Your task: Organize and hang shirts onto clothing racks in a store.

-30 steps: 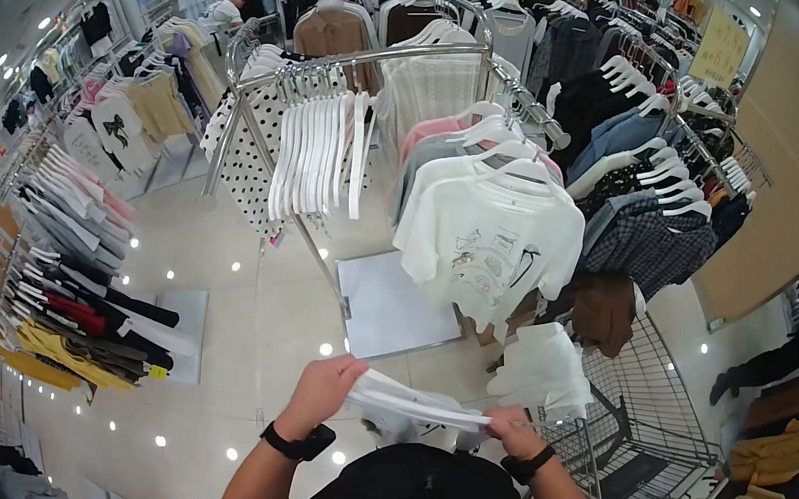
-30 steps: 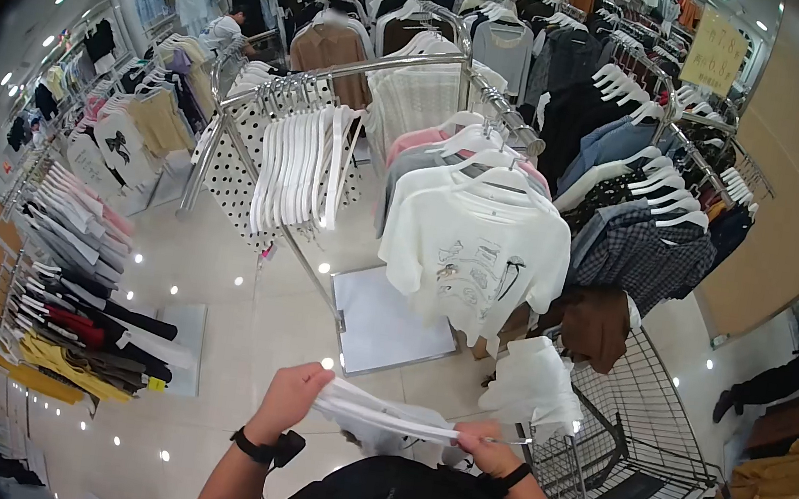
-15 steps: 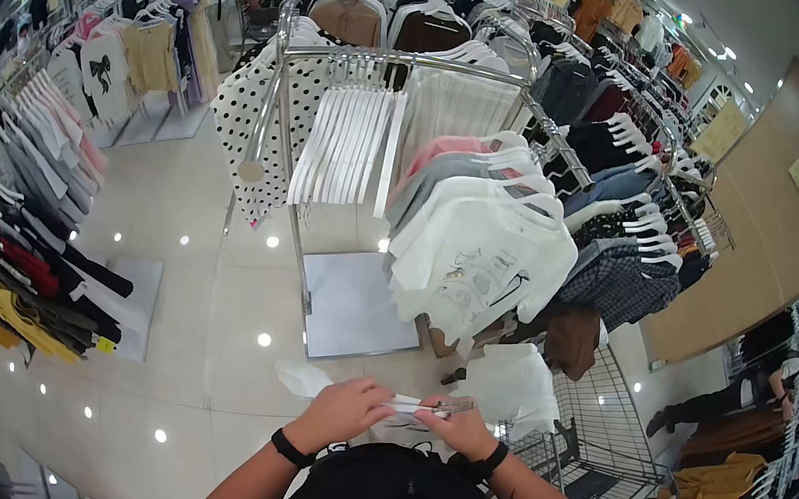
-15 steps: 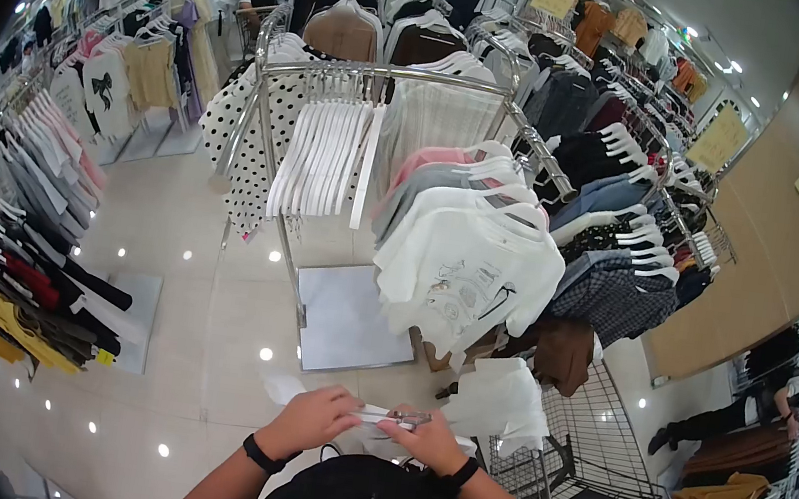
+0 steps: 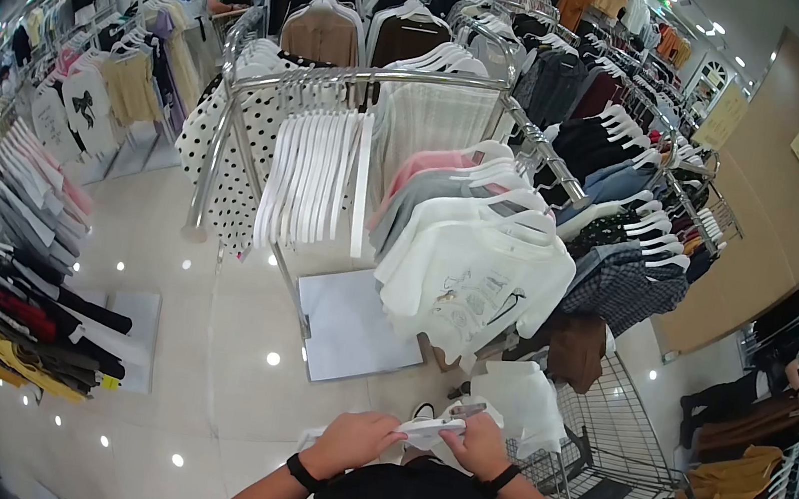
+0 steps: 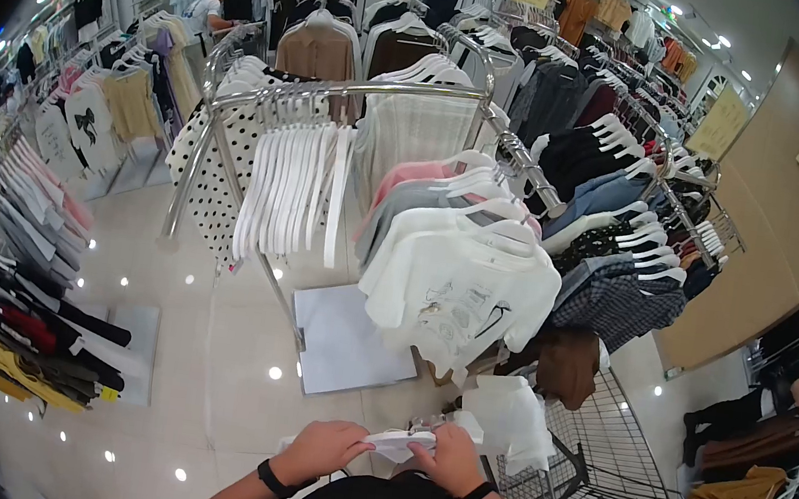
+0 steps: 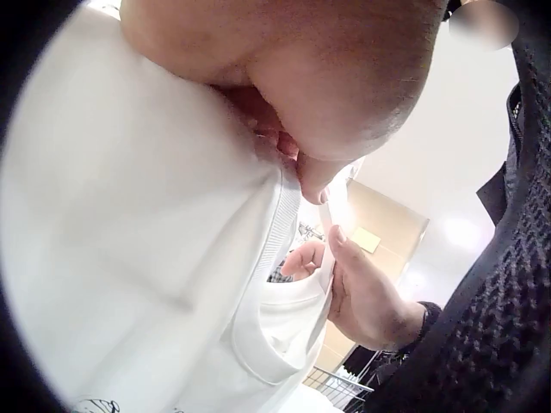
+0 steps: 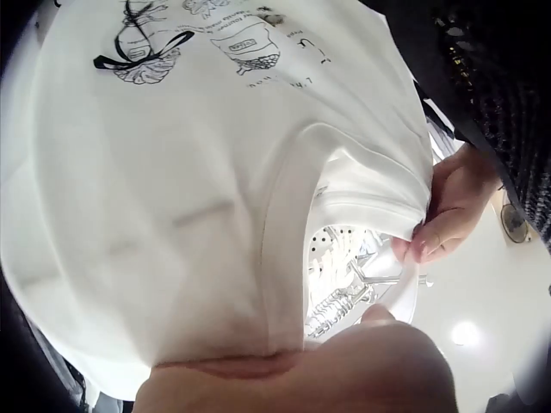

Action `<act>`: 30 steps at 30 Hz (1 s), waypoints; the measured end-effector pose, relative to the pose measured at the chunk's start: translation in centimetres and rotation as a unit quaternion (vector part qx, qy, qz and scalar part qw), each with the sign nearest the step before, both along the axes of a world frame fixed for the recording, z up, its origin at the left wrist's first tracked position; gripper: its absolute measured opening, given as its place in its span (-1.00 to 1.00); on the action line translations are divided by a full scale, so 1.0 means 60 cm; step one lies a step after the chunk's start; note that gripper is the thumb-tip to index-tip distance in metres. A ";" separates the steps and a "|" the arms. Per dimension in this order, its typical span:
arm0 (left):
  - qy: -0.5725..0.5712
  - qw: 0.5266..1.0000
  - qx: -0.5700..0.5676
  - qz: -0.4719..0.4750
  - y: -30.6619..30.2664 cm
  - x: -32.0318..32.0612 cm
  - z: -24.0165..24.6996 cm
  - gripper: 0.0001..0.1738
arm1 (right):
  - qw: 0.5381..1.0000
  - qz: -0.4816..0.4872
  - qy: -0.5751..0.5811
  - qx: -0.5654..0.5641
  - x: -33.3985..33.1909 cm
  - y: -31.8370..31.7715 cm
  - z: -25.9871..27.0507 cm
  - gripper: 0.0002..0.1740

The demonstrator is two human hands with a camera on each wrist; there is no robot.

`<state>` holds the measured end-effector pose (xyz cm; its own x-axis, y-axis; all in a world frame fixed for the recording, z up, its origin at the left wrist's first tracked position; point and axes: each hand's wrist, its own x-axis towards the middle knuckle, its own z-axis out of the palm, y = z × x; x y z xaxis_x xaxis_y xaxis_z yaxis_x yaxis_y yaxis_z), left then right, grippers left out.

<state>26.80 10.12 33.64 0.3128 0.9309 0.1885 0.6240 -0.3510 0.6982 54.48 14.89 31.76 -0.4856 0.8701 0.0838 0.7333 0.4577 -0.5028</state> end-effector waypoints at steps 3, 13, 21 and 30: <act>0.031 0.999 -0.021 0.010 0.056 0.020 0.012 -0.71 | 0.999 -0.008 0.044 0.030 0.001 0.061 0.024 -0.49; -0.117 0.981 0.011 0.155 0.267 0.065 0.141 -0.51 | 0.971 -0.059 0.167 0.159 0.125 0.379 0.154 -0.59; 0.059 0.942 -0.228 0.240 0.239 -0.001 -0.063 -0.61 | 0.987 -0.027 0.078 0.138 0.157 0.558 0.161 -0.45; -0.145 0.741 -0.505 0.417 -0.074 -0.065 -0.438 -0.59 | 0.974 -0.022 0.157 0.162 0.121 0.624 0.110 -0.62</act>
<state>22.92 5.67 7.36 -0.3692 0.4893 -0.7901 0.1018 0.8664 0.4889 61.73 52.35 38.37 -0.3551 0.7922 0.4963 0.5891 0.6019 -0.5392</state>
